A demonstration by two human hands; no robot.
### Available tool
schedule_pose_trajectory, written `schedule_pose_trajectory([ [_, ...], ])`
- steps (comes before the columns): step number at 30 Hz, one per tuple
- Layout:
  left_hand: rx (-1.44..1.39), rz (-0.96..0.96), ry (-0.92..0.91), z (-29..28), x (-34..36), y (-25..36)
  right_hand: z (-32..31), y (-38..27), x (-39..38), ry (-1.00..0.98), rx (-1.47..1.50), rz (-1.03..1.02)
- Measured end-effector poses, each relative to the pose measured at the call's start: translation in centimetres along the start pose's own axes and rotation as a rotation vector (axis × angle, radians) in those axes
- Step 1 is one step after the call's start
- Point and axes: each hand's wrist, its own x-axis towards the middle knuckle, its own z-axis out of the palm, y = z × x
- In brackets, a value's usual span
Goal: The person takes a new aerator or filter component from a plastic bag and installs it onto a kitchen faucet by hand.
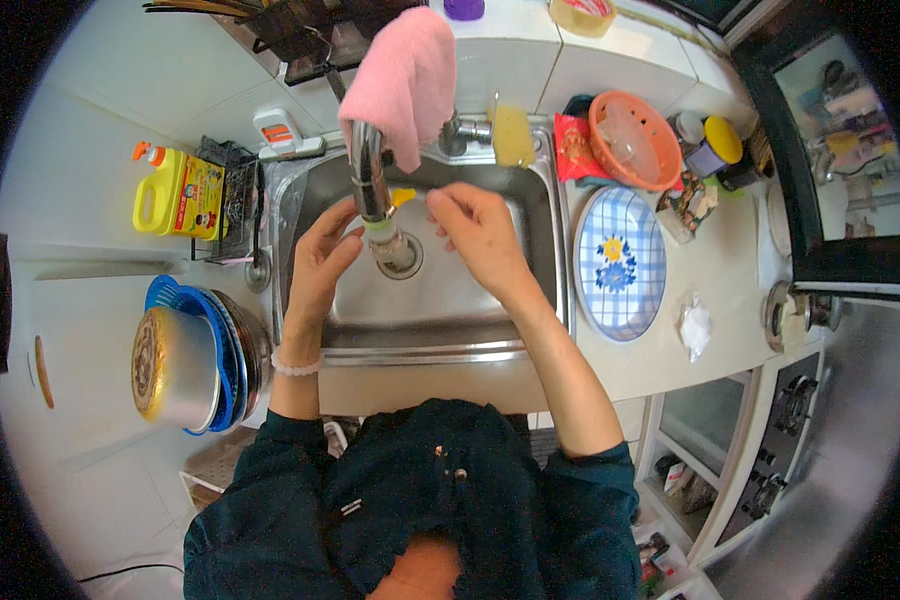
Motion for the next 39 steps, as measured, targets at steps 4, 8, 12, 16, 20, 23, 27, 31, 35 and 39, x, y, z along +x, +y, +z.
schedule_pose_trajectory([
  [4,0.228,0.026,0.025,0.8,-0.3,0.5,0.3,-0.1,1.5,-0.089,0.169,0.144],
  [8,0.183,0.035,0.078,1.5,0.3,-0.3,0.5,-0.4,2.8,-0.152,0.316,0.259],
  [12,0.15,-0.009,0.125,2.3,0.3,-0.1,0.1,0.0,3.9,-0.296,0.386,0.268],
  [16,0.142,0.013,0.133,2.7,0.3,-0.1,-0.7,0.4,4.5,-0.427,0.455,0.285],
  [20,0.134,0.066,0.141,3.0,0.2,0.2,-1.4,0.6,5.5,-0.578,0.462,0.287],
  [23,0.148,0.077,0.143,3.4,0.2,0.7,-2.1,0.2,6.6,-0.724,0.388,0.257],
  [27,0.197,0.064,0.146,3.4,0.2,0.9,-1.9,-0.2,7.1,-0.735,0.287,0.124],
  [31,0.141,0.025,0.168,3.5,0.0,0.7,-1.8,-0.6,6.4,-0.636,0.163,-0.04],
  [35,0.125,0.011,0.181,3.5,-0.1,0.6,-1.8,-0.7,6.1,-0.55,0.026,-0.159],
  [39,0.133,0.005,0.185,3.6,-0.1,0.8,-1.1,0.0,5.7,-0.387,-0.102,-0.422],
])
